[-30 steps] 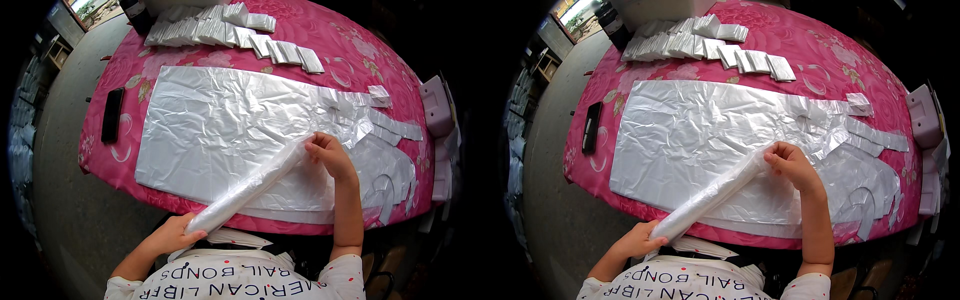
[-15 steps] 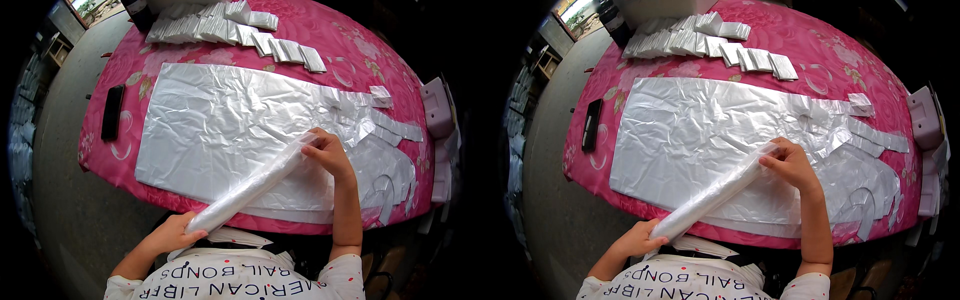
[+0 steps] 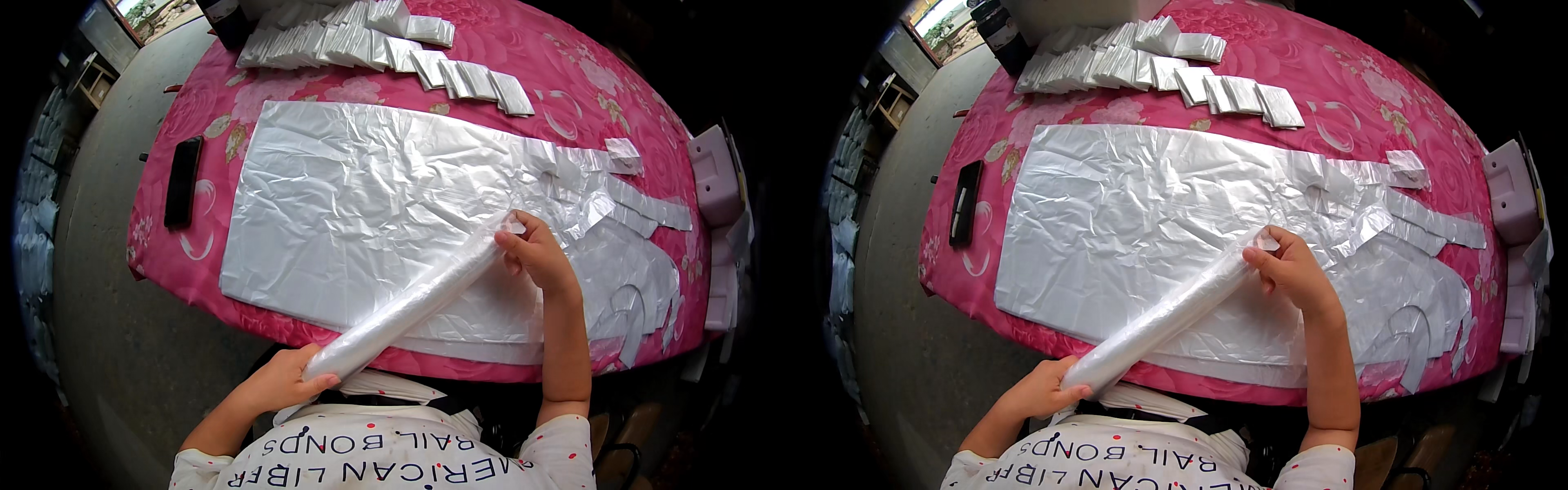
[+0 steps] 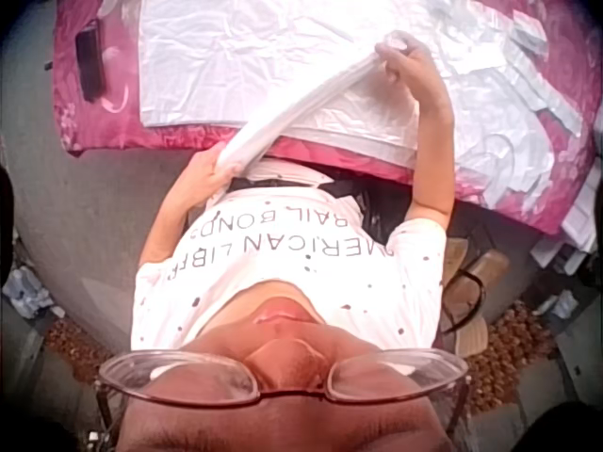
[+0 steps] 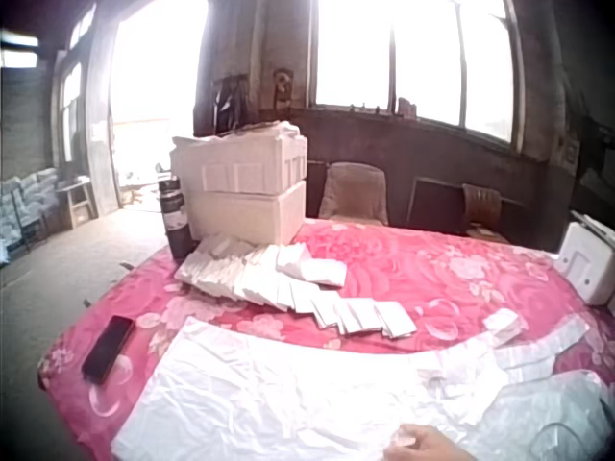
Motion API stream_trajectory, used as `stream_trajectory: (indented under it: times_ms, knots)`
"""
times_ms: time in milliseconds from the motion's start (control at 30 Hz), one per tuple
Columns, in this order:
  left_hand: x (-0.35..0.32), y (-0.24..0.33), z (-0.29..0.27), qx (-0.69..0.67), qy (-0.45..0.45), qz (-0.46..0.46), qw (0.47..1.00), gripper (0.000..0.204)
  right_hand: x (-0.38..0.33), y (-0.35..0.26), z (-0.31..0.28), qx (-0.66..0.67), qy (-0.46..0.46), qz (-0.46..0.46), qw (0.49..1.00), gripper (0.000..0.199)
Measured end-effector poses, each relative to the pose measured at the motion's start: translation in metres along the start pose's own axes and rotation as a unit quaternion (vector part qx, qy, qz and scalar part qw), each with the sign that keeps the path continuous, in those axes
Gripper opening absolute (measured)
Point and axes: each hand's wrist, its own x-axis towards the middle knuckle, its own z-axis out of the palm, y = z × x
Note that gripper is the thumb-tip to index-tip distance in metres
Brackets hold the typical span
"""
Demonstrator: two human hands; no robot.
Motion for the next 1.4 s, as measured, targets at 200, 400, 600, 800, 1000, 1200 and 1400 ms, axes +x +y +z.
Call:
stream_trajectory:
  times_ms: [200,400,600,800,1000,1200,1400]
  knots:
    - [0.0,-0.001,-0.001,-0.002,-0.003,-0.001,1.0,0.044,0.003,0.004,-0.006,0.02,-0.011,-0.002,1.0,0.018]
    - [0.0,0.0,-0.001,0.011,-0.002,-0.001,1.0,0.045,0.002,0.002,-0.009,0.004,0.013,-0.02,1.0,0.019]
    - [0.0,-0.003,-0.001,0.019,0.0,-0.001,1.0,0.045,-0.004,-0.002,-0.006,-0.032,-0.015,0.018,0.999,0.02]
    - [-0.001,-0.001,-0.001,0.014,-0.002,0.0,1.0,0.045,-0.003,0.005,-0.005,-0.038,-0.021,-0.007,0.999,0.015]
    - [0.001,0.002,0.0,0.0,0.002,-0.003,1.0,0.043,0.001,0.005,0.003,-0.038,0.003,-0.052,0.998,0.011]
    - [0.001,-0.001,0.001,0.003,0.01,0.012,1.0,0.041,0.007,0.007,0.004,-0.057,0.052,-0.084,0.994,0.011]
    - [-0.013,-0.024,-0.012,-0.101,-0.05,-0.076,0.991,0.039,0.023,0.006,-0.052,-0.084,0.186,-0.129,0.97,0.011]
